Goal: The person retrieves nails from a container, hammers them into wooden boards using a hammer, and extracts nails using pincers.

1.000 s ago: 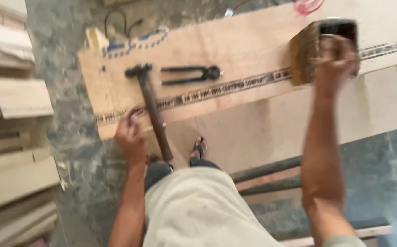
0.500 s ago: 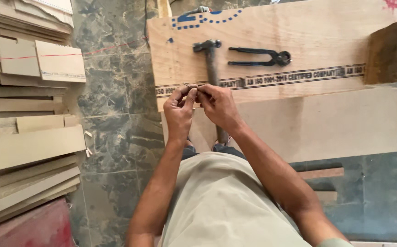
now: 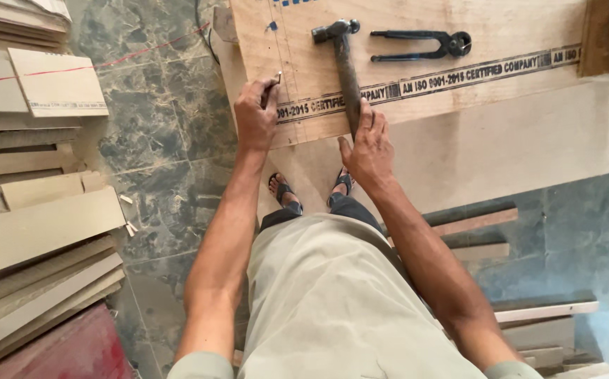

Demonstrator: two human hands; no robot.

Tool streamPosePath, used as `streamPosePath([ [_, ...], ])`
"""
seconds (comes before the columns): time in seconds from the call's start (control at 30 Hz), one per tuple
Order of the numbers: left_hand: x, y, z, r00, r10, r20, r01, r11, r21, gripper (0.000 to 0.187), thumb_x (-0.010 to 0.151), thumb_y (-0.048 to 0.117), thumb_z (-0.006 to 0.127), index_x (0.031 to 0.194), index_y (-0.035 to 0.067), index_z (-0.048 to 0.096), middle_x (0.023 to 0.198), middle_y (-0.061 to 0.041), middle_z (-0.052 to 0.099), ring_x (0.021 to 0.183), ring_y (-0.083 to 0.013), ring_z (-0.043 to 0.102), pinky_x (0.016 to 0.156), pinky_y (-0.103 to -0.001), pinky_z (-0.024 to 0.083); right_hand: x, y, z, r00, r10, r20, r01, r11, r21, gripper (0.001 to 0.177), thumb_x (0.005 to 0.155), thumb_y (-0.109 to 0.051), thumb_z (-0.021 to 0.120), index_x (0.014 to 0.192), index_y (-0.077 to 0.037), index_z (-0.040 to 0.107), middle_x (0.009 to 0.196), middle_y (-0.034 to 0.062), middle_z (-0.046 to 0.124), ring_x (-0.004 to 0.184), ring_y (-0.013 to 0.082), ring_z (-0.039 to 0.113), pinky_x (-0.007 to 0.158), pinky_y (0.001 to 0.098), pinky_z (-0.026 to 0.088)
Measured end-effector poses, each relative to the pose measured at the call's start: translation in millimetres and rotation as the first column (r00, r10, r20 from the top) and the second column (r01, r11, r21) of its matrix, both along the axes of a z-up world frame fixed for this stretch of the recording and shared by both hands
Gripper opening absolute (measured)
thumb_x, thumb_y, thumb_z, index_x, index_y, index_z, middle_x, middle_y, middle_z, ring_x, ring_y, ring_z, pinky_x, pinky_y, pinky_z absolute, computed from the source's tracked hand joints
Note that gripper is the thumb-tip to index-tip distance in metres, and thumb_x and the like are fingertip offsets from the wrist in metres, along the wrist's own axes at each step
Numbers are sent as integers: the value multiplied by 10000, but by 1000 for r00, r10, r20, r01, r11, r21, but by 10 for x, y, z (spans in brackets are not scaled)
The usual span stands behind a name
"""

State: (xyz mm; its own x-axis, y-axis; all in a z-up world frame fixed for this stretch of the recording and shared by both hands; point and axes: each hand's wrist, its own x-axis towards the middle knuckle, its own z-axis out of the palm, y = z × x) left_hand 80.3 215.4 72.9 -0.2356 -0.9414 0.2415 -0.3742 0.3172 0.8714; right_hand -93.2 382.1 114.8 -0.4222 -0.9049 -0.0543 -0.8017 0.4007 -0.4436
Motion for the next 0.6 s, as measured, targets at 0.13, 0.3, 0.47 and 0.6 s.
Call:
streamPosePath([
  [0.13,36,7,-1,999,-29,17,31,996,-79,110,926,29,766,1031,25,731,1031,-124,697,974,-285,659,870,-382,546,38,70,-24,999,-39,13,40,997,-61,845,845,-141,766,1548,-35,308,1386,239,455,1293,453,501,981,496,524],
  [0.3,7,69,-28,1000,-8,-2,8,995,-101,128,881,11,776,1002,28,737,1059,-103,696,1105,-286,601,962,-376,513,29,78,-64,998,-53,36,57,992,-114,780,851,-77,719,1532,-47,338,1363,250,470,1239,484,546,974,512,525],
  [0.47,0,64,-61,997,50,-64,-58,989,-132,136,903,2,772,1031,14,726,1070,-88,712,1104,-281,619,988,-396,505,64,38,-156,994,-104,25,106,989,-103,713,894,-7,625,1550,-33,346,1323,265,472,1107,494,622,944,540,536],
  [0.6,-13,73,-45,997,71,-37,-76,985,-158,124,914,23,780,1027,32,729,1077,-89,714,1101,-287,621,982,-392,508,36,8,-118,986,-168,7,168,985,-26,679,908,-44,639,1525,-15,357,1229,307,539,979,495,645,846,553,538],
])
